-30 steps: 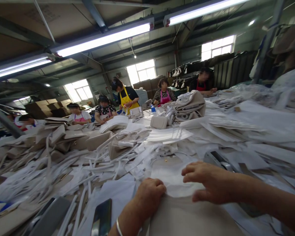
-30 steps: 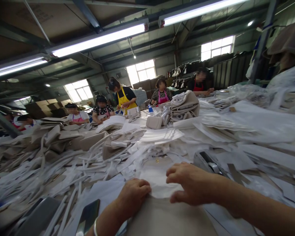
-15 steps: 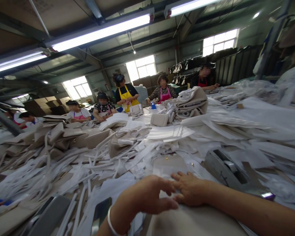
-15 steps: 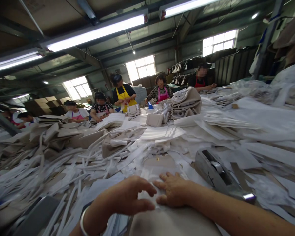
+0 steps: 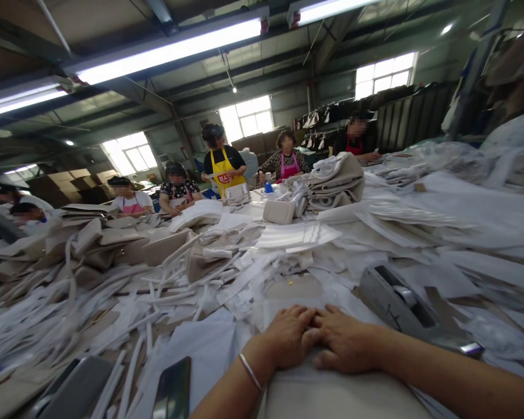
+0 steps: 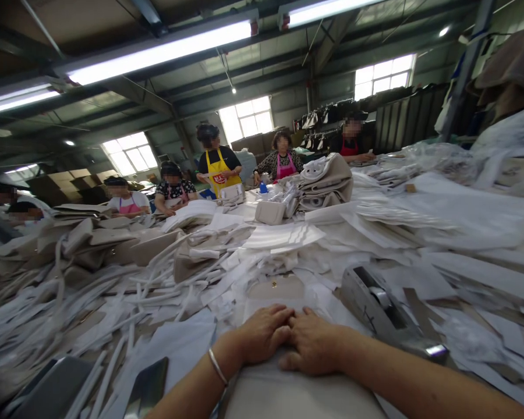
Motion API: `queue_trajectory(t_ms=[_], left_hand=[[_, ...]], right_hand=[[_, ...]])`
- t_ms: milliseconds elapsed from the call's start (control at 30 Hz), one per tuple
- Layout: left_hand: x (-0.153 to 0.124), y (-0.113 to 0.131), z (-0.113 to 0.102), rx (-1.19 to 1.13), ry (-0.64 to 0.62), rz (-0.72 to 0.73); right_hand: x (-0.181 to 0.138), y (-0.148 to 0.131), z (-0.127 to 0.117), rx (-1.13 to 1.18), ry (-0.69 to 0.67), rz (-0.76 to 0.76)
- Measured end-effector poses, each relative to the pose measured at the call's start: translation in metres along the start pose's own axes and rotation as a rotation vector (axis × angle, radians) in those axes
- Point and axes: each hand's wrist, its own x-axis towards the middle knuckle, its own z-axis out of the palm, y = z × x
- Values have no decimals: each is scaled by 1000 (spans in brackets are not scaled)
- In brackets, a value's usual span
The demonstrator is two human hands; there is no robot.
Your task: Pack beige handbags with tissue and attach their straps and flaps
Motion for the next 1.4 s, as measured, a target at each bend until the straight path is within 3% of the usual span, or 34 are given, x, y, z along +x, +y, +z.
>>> queue_trajectory(t_ms=[133,300,400,567,700,800,900,1200,1400], left_hand=[[-14,4,15,61,-10,-126],[-13,7,23,141,-49,-125],[-15,10,22,180,-34,-115],[-19,15,21,184,-20,-117],[-20,15,25,180,-1,-117],[-22,12,31,171,26,-131],[-25,10,35,175,48,-142],[-33,10,35,158,-18,-185],[-43,17,32,115,6,-172]], right_hand=[[-15,19,-4,-37,10,7],[-33,37,-19,-109,-86,125],[-35,31,-41,-182,-75,143],[-17,-1,-64,-132,110,109],[-2,-14,-30,-42,90,137],[-2,-6,7,-22,63,284],[-11,6,28,-25,66,414],[-26,11,29,-36,47,427],[-29,14,37,-42,49,437]])
